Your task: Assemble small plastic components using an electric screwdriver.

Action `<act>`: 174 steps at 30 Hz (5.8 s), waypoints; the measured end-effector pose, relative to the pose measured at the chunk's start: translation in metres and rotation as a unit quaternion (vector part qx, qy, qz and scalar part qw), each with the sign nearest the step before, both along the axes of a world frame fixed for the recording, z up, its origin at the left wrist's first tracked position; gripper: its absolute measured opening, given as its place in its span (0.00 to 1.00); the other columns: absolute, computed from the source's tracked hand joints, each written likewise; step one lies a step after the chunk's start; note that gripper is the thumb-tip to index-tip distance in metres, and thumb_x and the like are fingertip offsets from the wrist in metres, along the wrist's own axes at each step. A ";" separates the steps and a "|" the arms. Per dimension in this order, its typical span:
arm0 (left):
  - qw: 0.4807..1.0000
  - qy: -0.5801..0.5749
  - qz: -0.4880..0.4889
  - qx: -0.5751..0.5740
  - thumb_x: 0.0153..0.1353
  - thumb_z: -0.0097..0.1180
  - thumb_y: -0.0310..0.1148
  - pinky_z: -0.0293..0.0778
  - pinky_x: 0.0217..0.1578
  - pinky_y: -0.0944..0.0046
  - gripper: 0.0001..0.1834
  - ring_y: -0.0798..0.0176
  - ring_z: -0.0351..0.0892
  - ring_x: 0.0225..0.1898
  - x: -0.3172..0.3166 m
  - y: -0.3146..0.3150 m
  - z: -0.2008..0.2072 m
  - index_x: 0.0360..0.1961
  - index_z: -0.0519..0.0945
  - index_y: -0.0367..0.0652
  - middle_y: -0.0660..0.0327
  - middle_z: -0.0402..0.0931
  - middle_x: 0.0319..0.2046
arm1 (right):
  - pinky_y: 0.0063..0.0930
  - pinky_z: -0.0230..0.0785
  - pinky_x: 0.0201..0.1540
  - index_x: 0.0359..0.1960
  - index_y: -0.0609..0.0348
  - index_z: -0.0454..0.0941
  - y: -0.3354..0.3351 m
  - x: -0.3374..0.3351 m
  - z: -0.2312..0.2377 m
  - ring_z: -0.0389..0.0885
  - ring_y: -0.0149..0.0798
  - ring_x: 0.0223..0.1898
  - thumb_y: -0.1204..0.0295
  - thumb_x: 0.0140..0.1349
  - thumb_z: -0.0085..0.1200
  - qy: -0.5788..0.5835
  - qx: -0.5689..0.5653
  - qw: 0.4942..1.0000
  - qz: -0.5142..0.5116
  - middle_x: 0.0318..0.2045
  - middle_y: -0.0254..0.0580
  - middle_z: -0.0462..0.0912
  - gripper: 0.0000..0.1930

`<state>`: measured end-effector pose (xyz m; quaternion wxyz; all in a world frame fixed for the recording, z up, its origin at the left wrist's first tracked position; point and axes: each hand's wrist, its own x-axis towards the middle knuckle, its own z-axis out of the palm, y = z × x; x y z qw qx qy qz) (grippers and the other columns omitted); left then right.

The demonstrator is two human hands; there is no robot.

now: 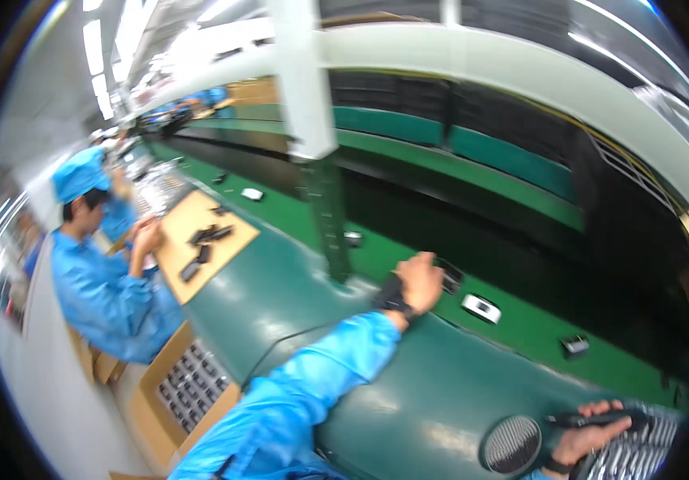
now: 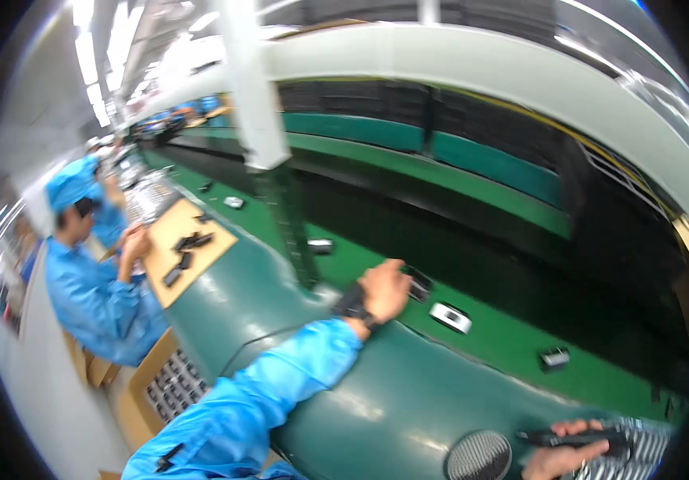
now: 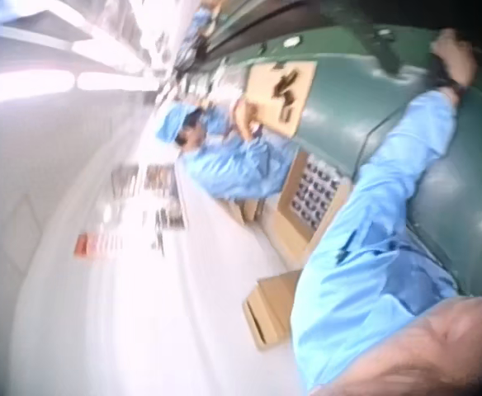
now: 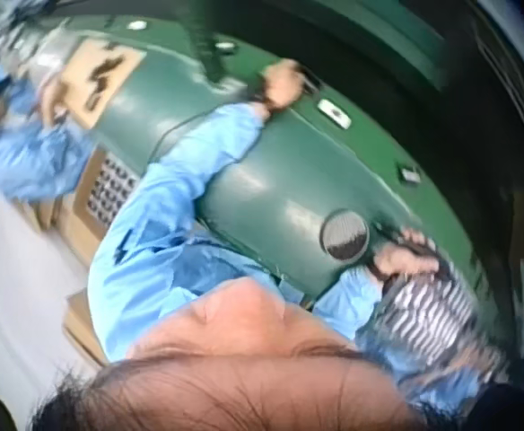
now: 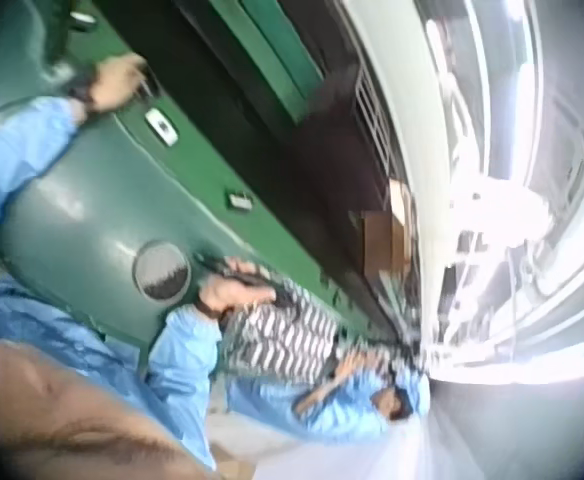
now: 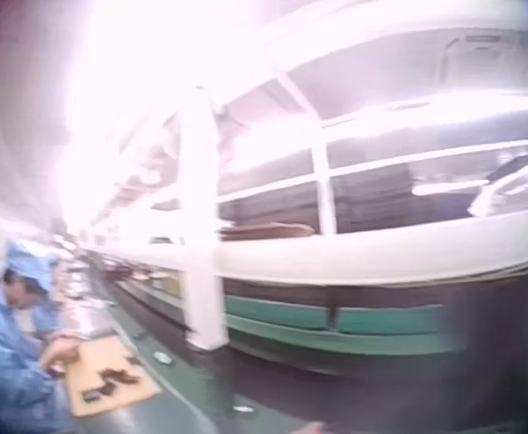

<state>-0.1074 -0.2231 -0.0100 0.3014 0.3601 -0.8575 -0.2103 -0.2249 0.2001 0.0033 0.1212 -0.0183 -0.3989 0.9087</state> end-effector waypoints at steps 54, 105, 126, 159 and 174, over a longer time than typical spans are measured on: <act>0.925 -0.314 0.204 0.060 0.69 0.59 0.37 0.76 0.56 0.49 0.22 0.41 0.78 0.57 0.354 -0.126 0.025 0.60 0.78 0.36 0.47 0.78 0.58 | 0.21 0.60 0.27 0.45 0.50 0.71 -0.033 -0.003 -0.039 0.65 0.27 0.22 0.44 0.79 0.38 0.013 0.004 0.999 0.050 0.24 0.28 0.68 0.23; 0.920 -0.317 0.196 0.122 0.65 0.64 0.38 0.72 0.61 0.48 0.33 0.41 0.74 0.63 0.408 -0.029 0.039 0.67 0.71 0.35 0.47 0.72 0.65 | 0.28 0.61 0.29 0.41 0.47 0.73 -0.006 -0.005 0.005 0.66 0.30 0.22 0.32 0.72 0.38 -0.013 -0.105 0.994 -0.001 0.22 0.30 0.69 0.31; 0.732 -0.508 -0.133 0.434 0.64 0.66 0.39 0.71 0.63 0.48 0.37 0.41 0.71 0.66 0.366 0.051 0.060 0.70 0.68 0.35 0.47 0.69 0.67 | 0.35 0.67 0.27 0.43 0.47 0.72 -0.016 0.011 0.010 0.71 0.34 0.20 0.26 0.68 0.36 0.009 -0.070 0.996 0.056 0.21 0.32 0.72 0.35; 0.963 0.070 -0.226 0.132 0.59 0.68 0.34 0.80 0.39 0.51 0.17 0.51 0.87 0.36 -0.149 0.187 -0.029 0.44 0.77 0.38 0.54 0.86 0.31 | 0.35 0.68 0.26 0.40 0.46 0.73 -0.022 0.014 0.013 0.71 0.35 0.19 0.26 0.67 0.36 0.003 -0.084 0.996 0.040 0.19 0.33 0.72 0.35; 0.877 0.052 -0.432 -0.205 0.45 0.63 0.27 0.72 0.34 0.61 0.21 0.61 0.78 0.34 0.093 0.153 0.000 0.44 0.89 0.46 0.66 0.82 0.36 | 0.33 0.69 0.22 0.49 0.50 0.72 -0.021 0.052 0.024 0.71 0.34 0.19 0.24 0.66 0.30 0.137 -0.059 0.980 0.128 0.24 0.35 0.73 0.41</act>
